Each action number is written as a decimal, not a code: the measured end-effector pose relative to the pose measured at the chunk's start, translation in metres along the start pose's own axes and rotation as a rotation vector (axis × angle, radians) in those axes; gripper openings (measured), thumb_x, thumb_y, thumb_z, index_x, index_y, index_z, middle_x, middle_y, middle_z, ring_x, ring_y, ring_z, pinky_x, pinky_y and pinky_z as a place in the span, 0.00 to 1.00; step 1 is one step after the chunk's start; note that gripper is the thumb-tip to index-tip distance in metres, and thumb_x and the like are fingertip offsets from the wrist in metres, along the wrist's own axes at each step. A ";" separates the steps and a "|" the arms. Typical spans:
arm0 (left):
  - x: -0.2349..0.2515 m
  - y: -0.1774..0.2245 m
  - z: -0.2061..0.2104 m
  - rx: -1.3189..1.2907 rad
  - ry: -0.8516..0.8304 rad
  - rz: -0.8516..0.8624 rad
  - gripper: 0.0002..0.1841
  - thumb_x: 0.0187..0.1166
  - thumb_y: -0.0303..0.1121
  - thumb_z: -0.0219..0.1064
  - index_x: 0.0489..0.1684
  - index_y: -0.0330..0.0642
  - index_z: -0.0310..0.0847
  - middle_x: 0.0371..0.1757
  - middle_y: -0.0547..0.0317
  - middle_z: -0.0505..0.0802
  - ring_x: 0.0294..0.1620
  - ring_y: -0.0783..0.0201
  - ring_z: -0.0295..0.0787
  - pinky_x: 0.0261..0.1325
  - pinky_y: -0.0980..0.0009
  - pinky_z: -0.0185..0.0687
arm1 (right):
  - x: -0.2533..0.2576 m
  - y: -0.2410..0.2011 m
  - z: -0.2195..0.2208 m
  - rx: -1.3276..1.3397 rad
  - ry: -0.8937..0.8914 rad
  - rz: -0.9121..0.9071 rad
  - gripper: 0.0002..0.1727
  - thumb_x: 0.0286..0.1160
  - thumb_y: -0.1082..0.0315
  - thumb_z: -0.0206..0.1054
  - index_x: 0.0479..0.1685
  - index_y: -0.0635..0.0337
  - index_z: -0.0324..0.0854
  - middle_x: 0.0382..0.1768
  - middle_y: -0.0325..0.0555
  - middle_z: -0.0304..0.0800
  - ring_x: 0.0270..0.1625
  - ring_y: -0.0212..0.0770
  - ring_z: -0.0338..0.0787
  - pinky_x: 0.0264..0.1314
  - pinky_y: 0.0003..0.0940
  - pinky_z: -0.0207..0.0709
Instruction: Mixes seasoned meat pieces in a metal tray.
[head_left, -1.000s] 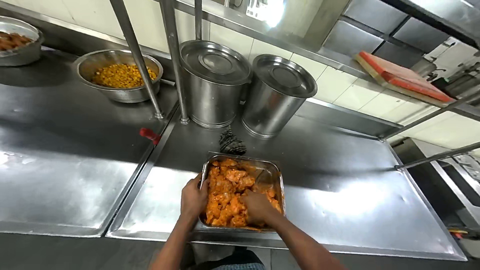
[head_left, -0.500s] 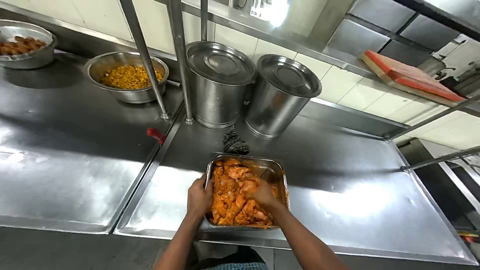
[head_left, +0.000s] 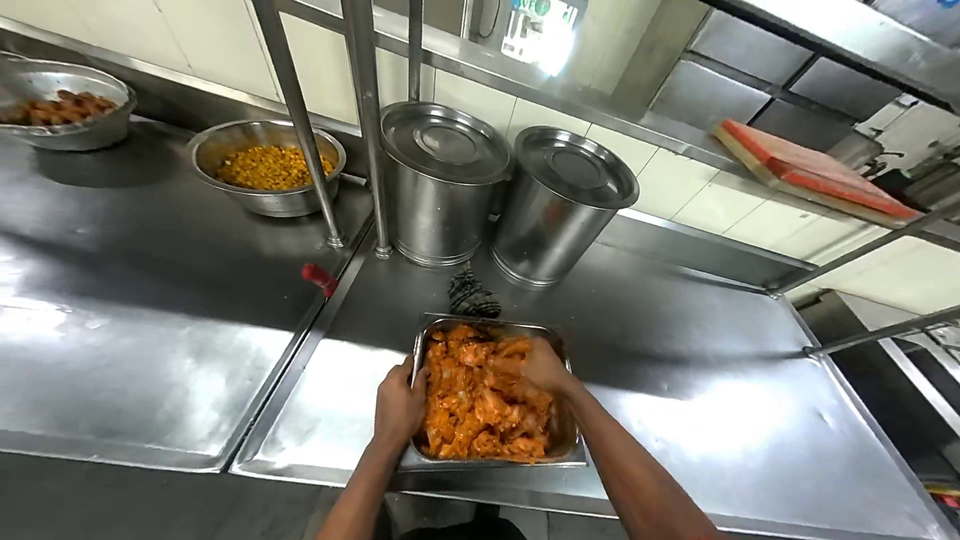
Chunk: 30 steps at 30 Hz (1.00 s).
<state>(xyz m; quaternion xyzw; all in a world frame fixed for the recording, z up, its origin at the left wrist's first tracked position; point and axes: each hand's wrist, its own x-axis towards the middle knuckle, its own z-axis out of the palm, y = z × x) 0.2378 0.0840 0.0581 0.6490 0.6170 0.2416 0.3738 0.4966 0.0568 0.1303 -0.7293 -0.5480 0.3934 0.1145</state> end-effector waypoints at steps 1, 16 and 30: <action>0.001 0.001 0.000 0.005 0.000 -0.005 0.19 0.89 0.39 0.62 0.70 0.36 0.84 0.50 0.41 0.92 0.54 0.45 0.91 0.63 0.45 0.83 | 0.018 0.003 0.003 0.041 -0.033 0.021 0.20 0.74 0.56 0.76 0.61 0.55 0.88 0.59 0.54 0.91 0.63 0.51 0.90 0.69 0.56 0.81; -0.006 -0.001 0.005 -0.029 0.062 -0.005 0.20 0.88 0.37 0.64 0.71 0.35 0.83 0.50 0.39 0.93 0.53 0.43 0.91 0.63 0.43 0.82 | -0.061 0.034 0.038 -0.485 -0.198 0.208 0.68 0.47 0.50 0.88 0.95 0.56 0.48 0.90 0.76 0.45 0.87 0.76 0.60 0.81 0.68 0.66; 0.015 -0.004 -0.004 0.003 -0.064 0.053 0.19 0.89 0.39 0.62 0.70 0.37 0.84 0.49 0.42 0.93 0.50 0.45 0.92 0.61 0.44 0.84 | -0.052 0.006 0.009 0.561 0.420 0.016 0.28 0.60 0.84 0.72 0.66 0.63 0.81 0.53 0.52 0.92 0.53 0.42 0.92 0.56 0.44 0.89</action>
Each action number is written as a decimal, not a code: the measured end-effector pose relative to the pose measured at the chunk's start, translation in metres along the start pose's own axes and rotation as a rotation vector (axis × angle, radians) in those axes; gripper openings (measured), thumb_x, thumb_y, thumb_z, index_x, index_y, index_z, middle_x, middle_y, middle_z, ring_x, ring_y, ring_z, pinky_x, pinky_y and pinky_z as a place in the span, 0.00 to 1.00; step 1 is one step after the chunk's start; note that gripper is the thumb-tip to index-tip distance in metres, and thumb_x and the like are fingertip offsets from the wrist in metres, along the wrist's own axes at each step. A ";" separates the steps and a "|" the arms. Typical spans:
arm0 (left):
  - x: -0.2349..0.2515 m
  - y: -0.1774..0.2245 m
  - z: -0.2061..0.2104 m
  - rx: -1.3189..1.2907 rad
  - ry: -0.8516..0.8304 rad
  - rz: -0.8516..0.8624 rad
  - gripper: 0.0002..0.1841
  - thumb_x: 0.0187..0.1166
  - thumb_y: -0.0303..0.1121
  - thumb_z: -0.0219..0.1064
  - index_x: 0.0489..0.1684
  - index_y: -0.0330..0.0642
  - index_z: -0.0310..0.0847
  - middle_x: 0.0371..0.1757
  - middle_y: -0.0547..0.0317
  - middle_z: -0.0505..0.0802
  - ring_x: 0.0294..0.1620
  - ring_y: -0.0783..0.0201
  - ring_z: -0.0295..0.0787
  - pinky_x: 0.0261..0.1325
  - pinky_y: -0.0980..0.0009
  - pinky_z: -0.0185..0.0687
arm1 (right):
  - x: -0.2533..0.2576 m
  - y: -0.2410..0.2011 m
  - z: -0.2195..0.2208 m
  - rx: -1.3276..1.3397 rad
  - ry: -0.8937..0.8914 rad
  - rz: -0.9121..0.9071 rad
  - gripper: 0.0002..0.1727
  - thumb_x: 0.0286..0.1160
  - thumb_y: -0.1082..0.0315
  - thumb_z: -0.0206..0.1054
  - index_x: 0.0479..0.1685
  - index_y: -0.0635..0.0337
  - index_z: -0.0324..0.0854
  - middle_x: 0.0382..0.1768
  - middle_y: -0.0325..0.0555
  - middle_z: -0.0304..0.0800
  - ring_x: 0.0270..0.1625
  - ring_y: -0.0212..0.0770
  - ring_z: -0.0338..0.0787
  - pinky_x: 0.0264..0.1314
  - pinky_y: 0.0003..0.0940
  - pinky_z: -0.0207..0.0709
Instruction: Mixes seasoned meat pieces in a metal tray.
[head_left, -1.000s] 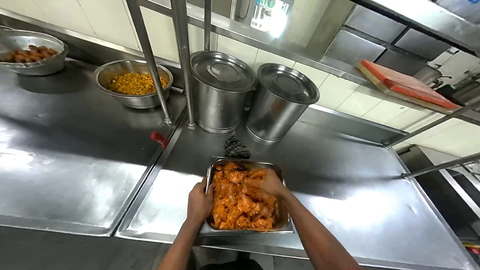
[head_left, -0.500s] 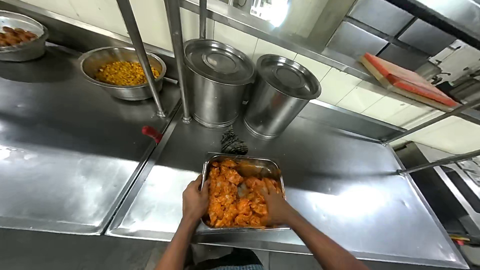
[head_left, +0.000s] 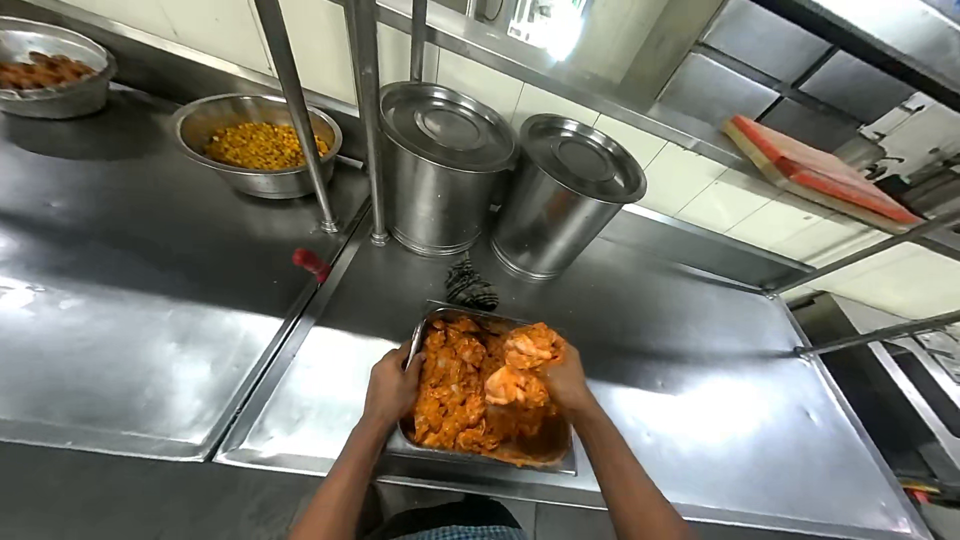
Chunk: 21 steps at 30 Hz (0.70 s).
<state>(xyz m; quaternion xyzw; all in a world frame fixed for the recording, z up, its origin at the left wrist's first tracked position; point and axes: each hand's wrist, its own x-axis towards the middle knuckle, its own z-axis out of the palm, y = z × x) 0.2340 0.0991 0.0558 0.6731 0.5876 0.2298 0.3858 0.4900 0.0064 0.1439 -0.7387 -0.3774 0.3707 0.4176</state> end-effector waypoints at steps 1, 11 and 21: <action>0.000 0.000 0.000 -0.001 -0.008 0.001 0.19 0.89 0.39 0.63 0.69 0.37 0.85 0.49 0.41 0.93 0.50 0.45 0.92 0.61 0.43 0.83 | -0.008 -0.016 -0.007 -0.068 0.037 -0.060 0.28 0.59 0.85 0.71 0.65 0.63 0.82 0.51 0.51 0.92 0.52 0.41 0.92 0.55 0.44 0.88; -0.002 0.001 0.000 0.021 0.011 0.010 0.19 0.88 0.39 0.64 0.70 0.38 0.85 0.50 0.42 0.93 0.51 0.46 0.92 0.61 0.45 0.84 | 0.013 0.010 -0.014 -0.693 -0.476 -0.077 0.28 0.61 0.64 0.82 0.64 0.64 0.84 0.64 0.58 0.87 0.69 0.52 0.85 0.77 0.52 0.75; -0.004 0.005 0.002 0.001 0.036 -0.053 0.20 0.89 0.39 0.62 0.72 0.38 0.84 0.50 0.42 0.93 0.51 0.46 0.92 0.61 0.45 0.83 | -0.026 0.048 0.044 -0.842 -0.341 0.260 0.65 0.49 0.52 0.86 0.94 0.59 0.51 0.83 0.69 0.65 0.82 0.63 0.73 0.81 0.58 0.71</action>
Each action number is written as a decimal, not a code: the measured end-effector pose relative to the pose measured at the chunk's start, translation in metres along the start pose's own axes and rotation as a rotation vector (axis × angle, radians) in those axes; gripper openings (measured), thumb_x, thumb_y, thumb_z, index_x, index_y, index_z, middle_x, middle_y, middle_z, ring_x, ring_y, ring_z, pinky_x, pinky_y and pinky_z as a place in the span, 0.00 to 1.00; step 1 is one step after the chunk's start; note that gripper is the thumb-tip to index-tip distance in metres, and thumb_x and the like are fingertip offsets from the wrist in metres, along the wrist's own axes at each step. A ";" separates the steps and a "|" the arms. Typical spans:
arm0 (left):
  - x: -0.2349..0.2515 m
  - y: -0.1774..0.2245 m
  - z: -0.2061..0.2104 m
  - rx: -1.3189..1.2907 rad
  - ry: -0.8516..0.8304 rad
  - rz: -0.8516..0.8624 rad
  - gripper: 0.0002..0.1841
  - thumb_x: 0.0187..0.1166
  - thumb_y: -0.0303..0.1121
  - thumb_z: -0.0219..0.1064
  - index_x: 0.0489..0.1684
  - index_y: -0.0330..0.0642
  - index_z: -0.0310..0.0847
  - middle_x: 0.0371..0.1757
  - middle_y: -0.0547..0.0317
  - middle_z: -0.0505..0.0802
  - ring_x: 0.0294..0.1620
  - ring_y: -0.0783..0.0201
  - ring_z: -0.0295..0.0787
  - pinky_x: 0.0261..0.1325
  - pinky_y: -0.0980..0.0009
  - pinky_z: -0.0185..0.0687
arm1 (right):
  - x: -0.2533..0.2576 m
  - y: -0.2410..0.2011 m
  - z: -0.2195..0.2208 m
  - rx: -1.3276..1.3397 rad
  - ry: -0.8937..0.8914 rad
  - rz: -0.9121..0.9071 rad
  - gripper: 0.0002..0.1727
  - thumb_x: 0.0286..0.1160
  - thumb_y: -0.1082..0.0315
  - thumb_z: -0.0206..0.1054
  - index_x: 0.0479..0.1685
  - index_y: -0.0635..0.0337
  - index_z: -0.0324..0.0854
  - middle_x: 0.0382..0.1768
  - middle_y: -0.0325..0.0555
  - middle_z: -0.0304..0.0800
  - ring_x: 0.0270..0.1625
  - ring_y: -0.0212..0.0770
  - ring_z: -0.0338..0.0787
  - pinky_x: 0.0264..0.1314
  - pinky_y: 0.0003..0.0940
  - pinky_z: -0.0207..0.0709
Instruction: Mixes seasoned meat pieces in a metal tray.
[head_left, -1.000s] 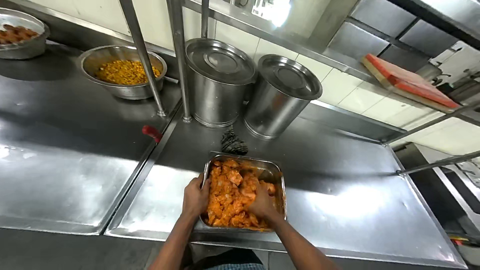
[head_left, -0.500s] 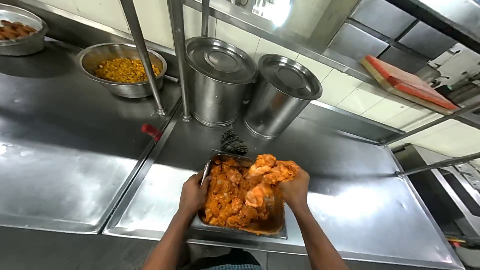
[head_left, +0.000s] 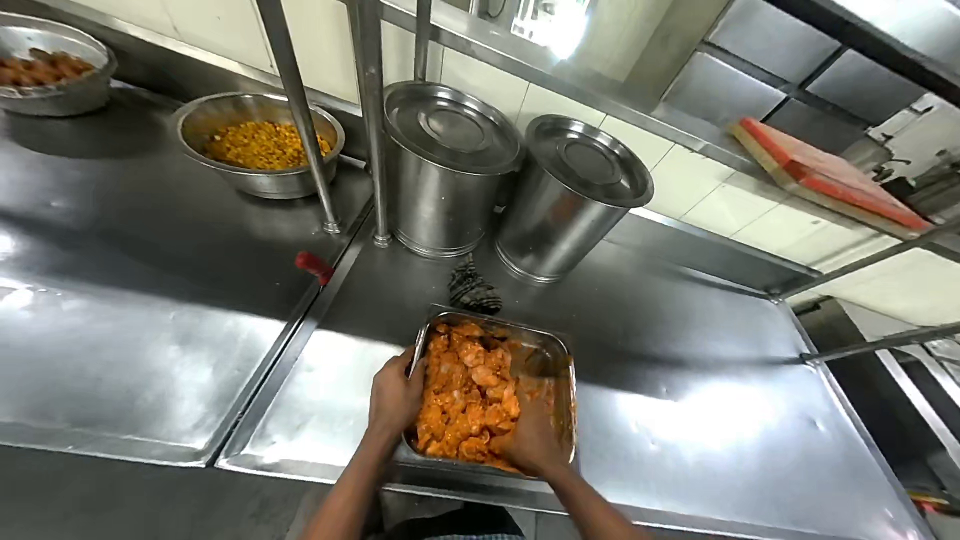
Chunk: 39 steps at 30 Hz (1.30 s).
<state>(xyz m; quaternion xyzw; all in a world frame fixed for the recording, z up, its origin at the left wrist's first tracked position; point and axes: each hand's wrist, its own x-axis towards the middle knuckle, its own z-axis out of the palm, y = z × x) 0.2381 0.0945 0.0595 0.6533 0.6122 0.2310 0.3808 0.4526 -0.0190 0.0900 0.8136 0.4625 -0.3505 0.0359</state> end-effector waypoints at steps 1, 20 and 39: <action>0.000 0.000 -0.001 0.003 -0.009 0.011 0.19 0.89 0.38 0.62 0.71 0.37 0.84 0.50 0.42 0.93 0.51 0.46 0.92 0.62 0.45 0.83 | 0.002 -0.004 0.008 0.171 0.055 0.014 0.62 0.48 0.57 0.86 0.92 0.60 0.56 0.80 0.66 0.71 0.80 0.59 0.77 0.79 0.54 0.73; 0.001 -0.004 0.000 -0.002 0.004 0.072 0.18 0.87 0.38 0.65 0.67 0.36 0.86 0.48 0.41 0.94 0.49 0.46 0.92 0.60 0.44 0.83 | -0.040 -0.006 -0.082 0.640 0.507 -0.251 0.16 0.57 0.78 0.76 0.47 0.67 0.86 0.40 0.50 0.91 0.45 0.38 0.91 0.52 0.40 0.86; 0.000 0.001 -0.002 0.007 -0.009 0.000 0.20 0.88 0.39 0.64 0.71 0.39 0.84 0.48 0.41 0.94 0.49 0.46 0.92 0.60 0.44 0.83 | 0.085 -0.014 -0.068 0.212 -0.173 -0.339 0.37 0.69 0.53 0.79 0.79 0.54 0.75 0.68 0.58 0.85 0.70 0.54 0.85 0.75 0.59 0.76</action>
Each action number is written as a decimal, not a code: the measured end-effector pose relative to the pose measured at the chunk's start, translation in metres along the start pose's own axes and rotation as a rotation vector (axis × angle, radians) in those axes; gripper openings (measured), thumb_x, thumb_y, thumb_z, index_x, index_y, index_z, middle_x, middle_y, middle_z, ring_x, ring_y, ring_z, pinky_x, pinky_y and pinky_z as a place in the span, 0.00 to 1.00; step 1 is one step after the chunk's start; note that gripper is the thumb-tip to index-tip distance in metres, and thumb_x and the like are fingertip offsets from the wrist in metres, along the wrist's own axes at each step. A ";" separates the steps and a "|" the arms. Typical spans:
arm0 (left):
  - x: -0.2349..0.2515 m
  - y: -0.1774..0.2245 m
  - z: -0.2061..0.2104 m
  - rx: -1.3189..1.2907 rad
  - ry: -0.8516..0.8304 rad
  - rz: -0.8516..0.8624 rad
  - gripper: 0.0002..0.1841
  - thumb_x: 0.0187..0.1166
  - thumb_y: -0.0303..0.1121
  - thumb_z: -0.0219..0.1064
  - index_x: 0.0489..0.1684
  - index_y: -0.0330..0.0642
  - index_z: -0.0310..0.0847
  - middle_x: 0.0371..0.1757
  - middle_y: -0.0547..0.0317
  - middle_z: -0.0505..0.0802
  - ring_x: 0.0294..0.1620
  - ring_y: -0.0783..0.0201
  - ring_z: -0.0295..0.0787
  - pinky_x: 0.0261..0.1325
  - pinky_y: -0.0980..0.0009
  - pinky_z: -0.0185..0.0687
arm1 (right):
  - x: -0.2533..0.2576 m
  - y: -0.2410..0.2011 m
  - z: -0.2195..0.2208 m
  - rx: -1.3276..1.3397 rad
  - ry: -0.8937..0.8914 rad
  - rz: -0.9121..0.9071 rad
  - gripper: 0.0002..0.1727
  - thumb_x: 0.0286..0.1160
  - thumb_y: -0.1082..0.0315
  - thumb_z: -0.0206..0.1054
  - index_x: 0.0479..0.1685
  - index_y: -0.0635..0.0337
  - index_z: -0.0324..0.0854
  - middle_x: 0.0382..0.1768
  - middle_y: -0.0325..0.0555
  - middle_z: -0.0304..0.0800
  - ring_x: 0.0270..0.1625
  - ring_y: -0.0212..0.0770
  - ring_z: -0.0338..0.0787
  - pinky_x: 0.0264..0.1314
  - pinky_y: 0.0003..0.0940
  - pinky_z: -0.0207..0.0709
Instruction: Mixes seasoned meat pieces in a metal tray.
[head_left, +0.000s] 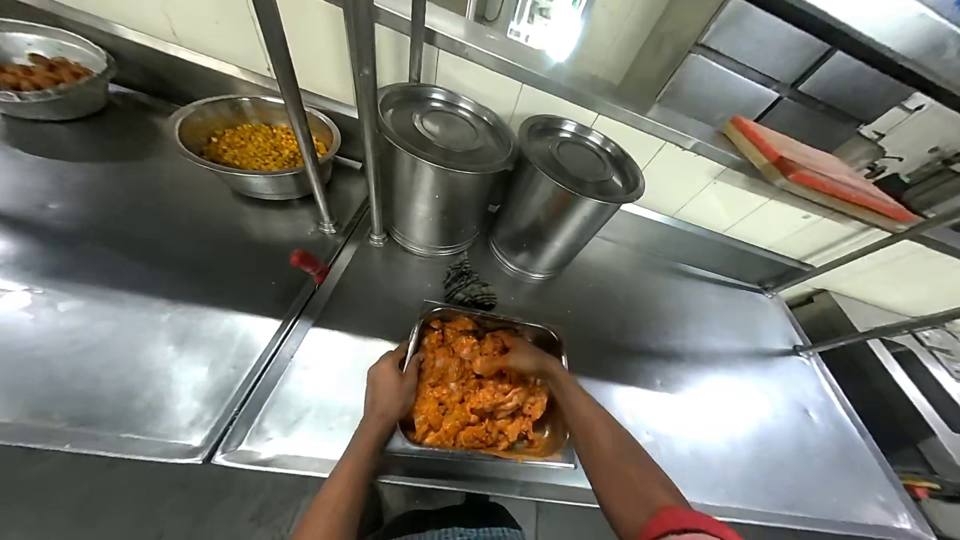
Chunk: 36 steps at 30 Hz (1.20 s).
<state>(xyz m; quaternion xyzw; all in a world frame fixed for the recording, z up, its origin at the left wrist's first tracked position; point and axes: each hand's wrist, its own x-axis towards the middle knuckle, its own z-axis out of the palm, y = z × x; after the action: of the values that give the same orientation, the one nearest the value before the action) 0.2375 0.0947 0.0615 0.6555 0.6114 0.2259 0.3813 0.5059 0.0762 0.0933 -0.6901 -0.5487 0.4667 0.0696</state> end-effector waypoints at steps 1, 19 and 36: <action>-0.002 0.001 0.000 -0.019 0.006 -0.014 0.19 0.88 0.39 0.64 0.71 0.39 0.84 0.46 0.42 0.94 0.47 0.46 0.92 0.58 0.44 0.84 | -0.003 0.002 0.012 -0.081 -0.045 -0.022 0.38 0.65 0.55 0.81 0.79 0.55 0.75 0.69 0.60 0.84 0.70 0.57 0.85 0.74 0.62 0.75; 0.004 -0.010 0.002 -0.063 -0.006 0.060 0.20 0.89 0.39 0.62 0.72 0.37 0.83 0.51 0.42 0.94 0.52 0.47 0.92 0.63 0.45 0.83 | -0.043 -0.001 0.049 0.767 0.192 0.056 0.26 0.66 0.79 0.72 0.67 0.62 0.77 0.49 0.49 0.90 0.48 0.38 0.91 0.50 0.38 0.88; 0.002 -0.001 0.001 -0.033 0.035 0.025 0.19 0.87 0.39 0.66 0.71 0.38 0.85 0.48 0.42 0.93 0.48 0.46 0.91 0.59 0.45 0.84 | -0.095 0.012 0.000 -0.212 0.135 0.114 0.33 0.68 0.54 0.78 0.73 0.58 0.81 0.68 0.55 0.87 0.73 0.49 0.85 0.79 0.50 0.75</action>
<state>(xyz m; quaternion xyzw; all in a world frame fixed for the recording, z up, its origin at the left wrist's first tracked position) 0.2381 0.0964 0.0597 0.6525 0.6061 0.2522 0.3785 0.5178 -0.0072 0.1398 -0.7535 -0.5489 0.3618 0.0063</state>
